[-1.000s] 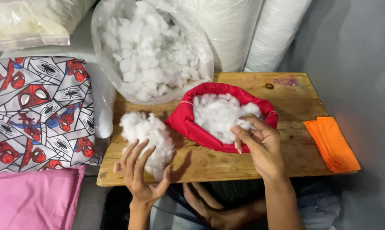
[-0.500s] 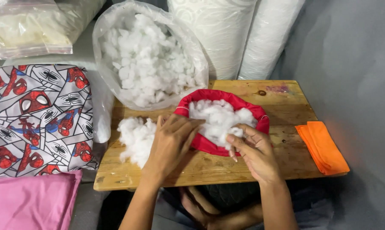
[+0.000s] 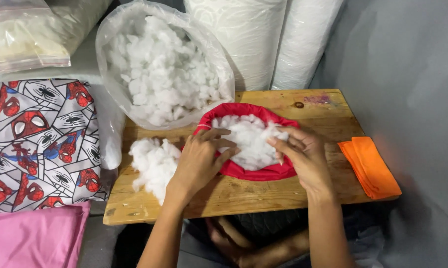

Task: The person takes white cotton-like filling from a large plastic bag and places it into a red fabric pouch on a wooden table. They repeatedly pull, fluff, and pack the filling into the pouch by hand.

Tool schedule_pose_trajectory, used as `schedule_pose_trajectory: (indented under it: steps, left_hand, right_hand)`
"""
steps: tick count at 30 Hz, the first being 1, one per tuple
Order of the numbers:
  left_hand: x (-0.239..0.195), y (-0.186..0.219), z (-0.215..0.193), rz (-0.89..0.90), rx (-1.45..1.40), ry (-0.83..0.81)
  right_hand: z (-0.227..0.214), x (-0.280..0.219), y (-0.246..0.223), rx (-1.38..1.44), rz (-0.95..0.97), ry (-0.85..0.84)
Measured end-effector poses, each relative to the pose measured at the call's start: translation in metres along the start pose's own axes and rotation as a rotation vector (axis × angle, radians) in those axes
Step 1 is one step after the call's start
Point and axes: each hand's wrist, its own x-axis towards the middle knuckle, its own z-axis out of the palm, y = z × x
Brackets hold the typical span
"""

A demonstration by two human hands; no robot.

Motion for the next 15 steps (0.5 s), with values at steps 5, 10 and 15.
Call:
schedule_pose_trajectory:
  steps: [5,10,15]
  left_hand:
    - [0.002,0.035,-0.019,0.044,-0.285,0.12]
    - [0.01,0.039,-0.018,0.137,-0.536,0.078]
    - [0.012,0.024,-0.006,0.018,-0.515,0.172]
  right_hand:
    - [0.018,0.0,0.001,-0.017,0.026,-0.085]
    - [0.022,0.003,0.011,0.022,0.02,-0.188]
    - [0.024,-0.004,-0.005,0.083,0.063,-0.195]
